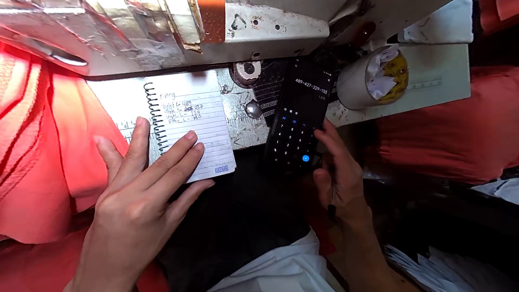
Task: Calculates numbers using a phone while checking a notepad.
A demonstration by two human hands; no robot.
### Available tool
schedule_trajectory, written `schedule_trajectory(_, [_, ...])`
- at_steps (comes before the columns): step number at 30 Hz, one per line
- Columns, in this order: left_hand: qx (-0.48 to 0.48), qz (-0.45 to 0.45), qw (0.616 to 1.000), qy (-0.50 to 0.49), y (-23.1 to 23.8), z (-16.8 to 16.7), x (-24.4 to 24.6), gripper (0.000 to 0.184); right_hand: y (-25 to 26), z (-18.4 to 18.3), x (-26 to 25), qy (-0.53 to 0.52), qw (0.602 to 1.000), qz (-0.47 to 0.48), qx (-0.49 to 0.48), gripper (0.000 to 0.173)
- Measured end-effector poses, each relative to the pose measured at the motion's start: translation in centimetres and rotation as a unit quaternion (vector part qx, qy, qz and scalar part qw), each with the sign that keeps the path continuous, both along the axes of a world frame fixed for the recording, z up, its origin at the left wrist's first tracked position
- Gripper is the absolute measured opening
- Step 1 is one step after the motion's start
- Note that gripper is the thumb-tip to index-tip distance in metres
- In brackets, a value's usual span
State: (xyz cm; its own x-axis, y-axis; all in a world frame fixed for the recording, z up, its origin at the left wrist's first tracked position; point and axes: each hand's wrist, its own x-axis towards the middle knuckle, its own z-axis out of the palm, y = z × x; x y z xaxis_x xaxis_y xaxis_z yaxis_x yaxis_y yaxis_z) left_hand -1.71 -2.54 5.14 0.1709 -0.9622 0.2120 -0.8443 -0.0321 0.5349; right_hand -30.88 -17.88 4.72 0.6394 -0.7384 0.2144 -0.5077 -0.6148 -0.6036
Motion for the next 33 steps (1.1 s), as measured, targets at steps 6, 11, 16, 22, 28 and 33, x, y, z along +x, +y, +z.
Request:
schedule_trajectory(6, [-0.003,0.003,1.000,0.006,0.0,0.0,0.0,0.048,-0.2,0.1,-0.1,0.007,1.000,0.008,-0.012,0.060])
schedule_trajectory(11, [0.001,0.000,1.000,0.004,0.0,0.0,0.0,0.048,0.1,0.1,-0.1,-0.007,1.000,0.004,0.005,0.065])
schedule_trajectory(16, [-0.001,-0.001,1.000,0.001,0.0,0.1,0.0,0.047,0.5,0.0,-0.3,-0.009,1.000,-0.008,-0.015,0.064])
schedule_trajectory(22, [0.003,0.001,1.000,0.003,-0.1,0.4,-0.1,0.047,0.6,0.5,1.1,-0.026,0.982,-0.060,-0.176,0.044])
schedule_trajectory(28, [0.002,-0.001,1.000,0.003,-0.2,0.4,-0.1,0.046,0.3,1.2,3.3,0.010,0.976,-0.023,-0.218,0.046])
schedule_trajectory(33, [-0.001,0.000,1.000,0.005,-0.3,0.3,-0.2,0.046,-0.2,1.5,3.8,0.057,0.976,0.001,-0.211,0.047])
